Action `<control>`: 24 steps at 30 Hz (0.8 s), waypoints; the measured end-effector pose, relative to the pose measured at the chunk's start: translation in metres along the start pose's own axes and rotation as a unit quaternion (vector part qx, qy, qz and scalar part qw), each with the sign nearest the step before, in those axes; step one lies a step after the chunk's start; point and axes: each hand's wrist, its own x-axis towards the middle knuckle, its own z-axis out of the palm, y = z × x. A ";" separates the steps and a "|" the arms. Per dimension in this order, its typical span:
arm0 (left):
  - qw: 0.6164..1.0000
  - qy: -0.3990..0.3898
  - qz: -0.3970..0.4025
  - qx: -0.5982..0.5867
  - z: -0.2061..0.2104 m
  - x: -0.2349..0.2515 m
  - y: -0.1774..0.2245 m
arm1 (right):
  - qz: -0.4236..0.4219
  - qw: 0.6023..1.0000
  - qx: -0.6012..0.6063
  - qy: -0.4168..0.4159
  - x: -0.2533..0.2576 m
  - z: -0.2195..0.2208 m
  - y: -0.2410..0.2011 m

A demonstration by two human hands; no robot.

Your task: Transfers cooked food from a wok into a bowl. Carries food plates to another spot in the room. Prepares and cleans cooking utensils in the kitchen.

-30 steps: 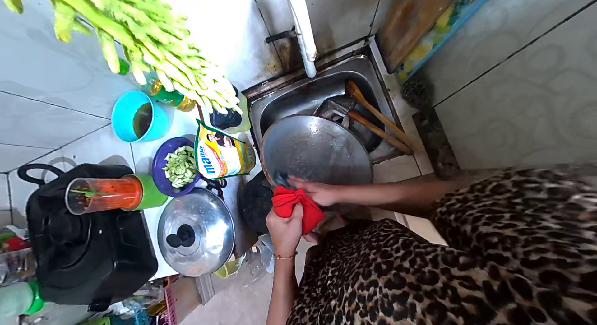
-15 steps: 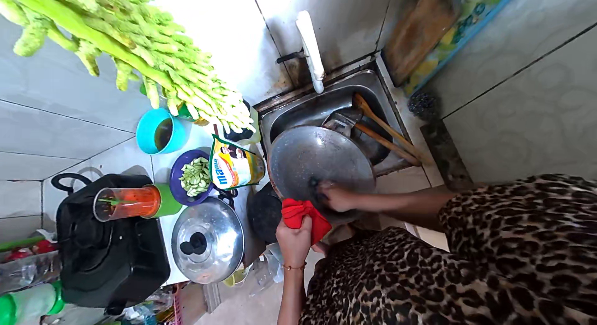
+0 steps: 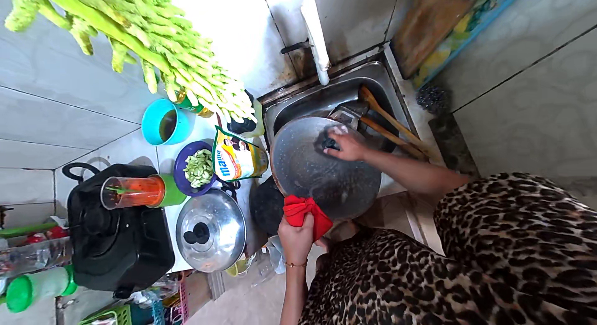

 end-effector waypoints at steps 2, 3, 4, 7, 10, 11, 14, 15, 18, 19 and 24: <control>1.000 0.006 -0.004 -0.013 0.001 -0.001 0.001 | -0.036 0.997 -0.058 -0.028 -0.003 0.001 0.029; 1.000 0.008 -0.012 -0.022 0.001 0.000 0.002 | -0.034 0.996 -0.056 -0.057 -0.016 0.005 0.027; 0.999 0.010 -0.021 -0.031 0.001 0.000 0.004 | -0.024 0.995 -0.033 -0.092 -0.036 0.013 0.014; 0.998 0.003 -0.045 -0.035 0.001 0.004 0.010 | -0.024 0.972 0.151 -0.181 -0.091 0.037 -0.064; 0.998 -0.029 -0.062 -0.006 -0.004 0.004 0.012 | -0.089 0.943 0.292 -0.132 -0.075 0.049 -0.142; 0.998 -0.034 -0.060 0.007 -0.005 0.004 0.012 | -0.083 0.946 0.300 -0.087 -0.052 0.053 -0.159; 0.998 -0.031 -0.051 0.016 -0.006 0.002 0.010 | -0.069 0.976 0.187 0.087 0.040 0.066 -0.146; 0.998 -0.029 -0.048 0.012 -0.005 0.001 0.010 | -0.048 0.986 0.112 0.112 0.062 0.061 -0.123; 0.999 -0.020 -0.039 -0.005 -0.004 0.001 0.010 | 0.030 0.993 -0.054 0.105 0.058 0.040 -0.036; 0.999 -0.018 -0.036 -0.009 -0.004 0.003 0.011 | 0.047 0.992 -0.071 0.090 0.041 0.038 -0.019; 0.998 -0.041 -0.038 0.001 -0.006 0.007 0.013 | 0.101 0.989 0.095 -0.046 0.000 0.065 -0.095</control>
